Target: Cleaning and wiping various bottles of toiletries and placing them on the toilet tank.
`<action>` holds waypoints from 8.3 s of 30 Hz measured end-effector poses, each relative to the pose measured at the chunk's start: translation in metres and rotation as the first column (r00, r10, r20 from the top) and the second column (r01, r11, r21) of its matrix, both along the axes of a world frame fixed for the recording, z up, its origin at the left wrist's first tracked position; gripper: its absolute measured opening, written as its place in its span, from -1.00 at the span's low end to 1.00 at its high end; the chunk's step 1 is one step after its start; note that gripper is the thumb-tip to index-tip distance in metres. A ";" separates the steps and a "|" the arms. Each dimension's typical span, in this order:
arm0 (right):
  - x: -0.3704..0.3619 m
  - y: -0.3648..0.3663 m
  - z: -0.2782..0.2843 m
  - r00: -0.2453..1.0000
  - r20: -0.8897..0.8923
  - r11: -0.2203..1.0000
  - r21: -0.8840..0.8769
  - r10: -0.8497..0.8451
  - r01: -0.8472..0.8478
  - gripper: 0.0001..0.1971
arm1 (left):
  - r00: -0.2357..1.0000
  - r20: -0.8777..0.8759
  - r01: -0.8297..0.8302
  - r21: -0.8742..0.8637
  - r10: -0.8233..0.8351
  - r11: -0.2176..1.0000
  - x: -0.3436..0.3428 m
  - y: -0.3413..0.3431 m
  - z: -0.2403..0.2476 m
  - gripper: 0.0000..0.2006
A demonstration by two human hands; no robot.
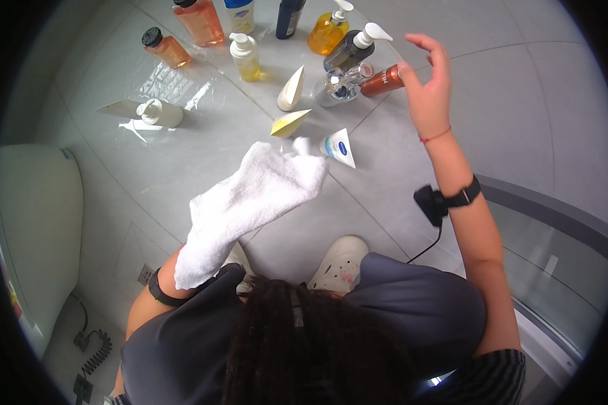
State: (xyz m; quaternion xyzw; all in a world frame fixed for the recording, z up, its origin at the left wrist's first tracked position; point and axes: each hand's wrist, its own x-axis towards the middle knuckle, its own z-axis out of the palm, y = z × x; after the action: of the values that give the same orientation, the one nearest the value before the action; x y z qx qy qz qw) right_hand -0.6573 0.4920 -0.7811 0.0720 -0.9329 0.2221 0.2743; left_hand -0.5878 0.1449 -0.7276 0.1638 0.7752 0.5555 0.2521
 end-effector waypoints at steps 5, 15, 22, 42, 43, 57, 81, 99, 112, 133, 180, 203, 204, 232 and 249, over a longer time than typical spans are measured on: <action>-0.001 0.057 -0.071 0.967 0.253 0.995 0.092 0.018 -0.042 -0.50 | 0.976 -0.196 0.114 0.088 -0.095 0.990 -0.016 0.016 0.012 -0.60; 0.020 -0.003 0.067 0.985 0.167 0.925 -0.379 0.038 0.029 -0.47 | 0.745 -0.661 -0.075 -0.221 -0.093 0.972 -0.028 0.041 -0.007 -0.53; 0.047 -0.149 0.097 0.689 0.297 0.654 -0.678 0.661 -0.336 -0.18 | 0.935 0.340 -0.035 0.378 -0.104 0.925 -0.009 0.039 -0.030 -0.59; 0.089 -0.146 0.032 0.263 0.372 0.326 -0.924 0.890 0.200 -0.23 | 0.967 -0.175 -0.154 0.165 0.182 0.974 -0.033 -0.035 -0.038 -0.42; 0.093 -0.140 0.027 0.312 0.342 0.247 -0.919 0.886 0.307 -0.19 | 0.879 -0.470 -0.102 -0.029 0.076 0.994 -0.041 -0.039 -0.039 -0.41; 0.087 -0.139 0.035 0.384 0.281 0.285 -0.957 0.879 0.050 -0.26 | 0.833 0.553 -0.411 0.616 0.002 0.672 -0.038 -0.044 -0.048 -0.47; 0.053 -0.178 0.053 -0.240 0.203 0.295 -0.837 0.949 0.461 -0.68 | 0.933 0.311 -0.292 0.948 -0.181 0.128 -0.049 -0.027 -0.028 -0.70; 0.057 -0.180 0.069 0.190 0.348 0.314 -0.931 0.918 0.189 -0.40 | 0.927 0.375 -0.358 0.877 0.010 0.320 -0.014 0.018 -0.012 -0.53; 0.065 -0.201 0.041 0.274 0.106 0.087 -0.993 0.956 0.080 -0.22 | 0.884 0.306 -0.171 0.915 -0.353 0.366 -0.043 -0.026 -0.032 -0.60; 0.085 -0.181 0.050 0.528 0.380 0.336 -0.924 0.760 0.182 -0.28 | 0.920 -0.391 0.034 0.183 0.041 0.982 -0.006 -0.037 -0.023 -0.48; 0.129 -0.201 0.029 0.273 0.452 0.484 -0.873 0.849 -0.060 -0.70 | -0.014 -0.946 -0.934 -0.104 0.324 -0.342 -0.176 -0.490 0.107 -0.67; 0.135 -0.188 0.028 0.272 0.456 0.493 -0.866 0.847 -0.083 -0.68 | -0.107 -0.950 -0.994 0.108 0.294 -0.012 -0.169 -0.472 0.111 -0.68; 0.134 -0.187 0.026 0.261 0.446 0.478 -0.876 0.856 -0.073 -0.68 | -0.167 -0.952 -0.974 0.199 0.257 0.104 -0.159 -0.421 0.104 -0.72; 0.088 -0.148 0.036 0.751 0.148 0.721 -0.447 0.644 -0.530 -0.71 | 0.904 0.419 -0.114 0.419 -0.080 0.901 -0.043 -0.038 -0.035 -0.32; 0.067 -0.164 0.034 0.498 0.410 0.500 -0.864 0.764 -0.055 -0.61 | 0.960 -0.029 0.265 0.413 -0.279 0.871 -0.017 -0.034 -0.032 -0.04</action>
State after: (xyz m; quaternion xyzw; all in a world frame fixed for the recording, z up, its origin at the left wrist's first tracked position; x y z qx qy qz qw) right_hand -0.5900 0.3280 -0.7473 0.0982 -0.7084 0.6649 -0.2153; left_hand -0.6047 0.1113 -0.7593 0.3120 0.6053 0.6682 0.2995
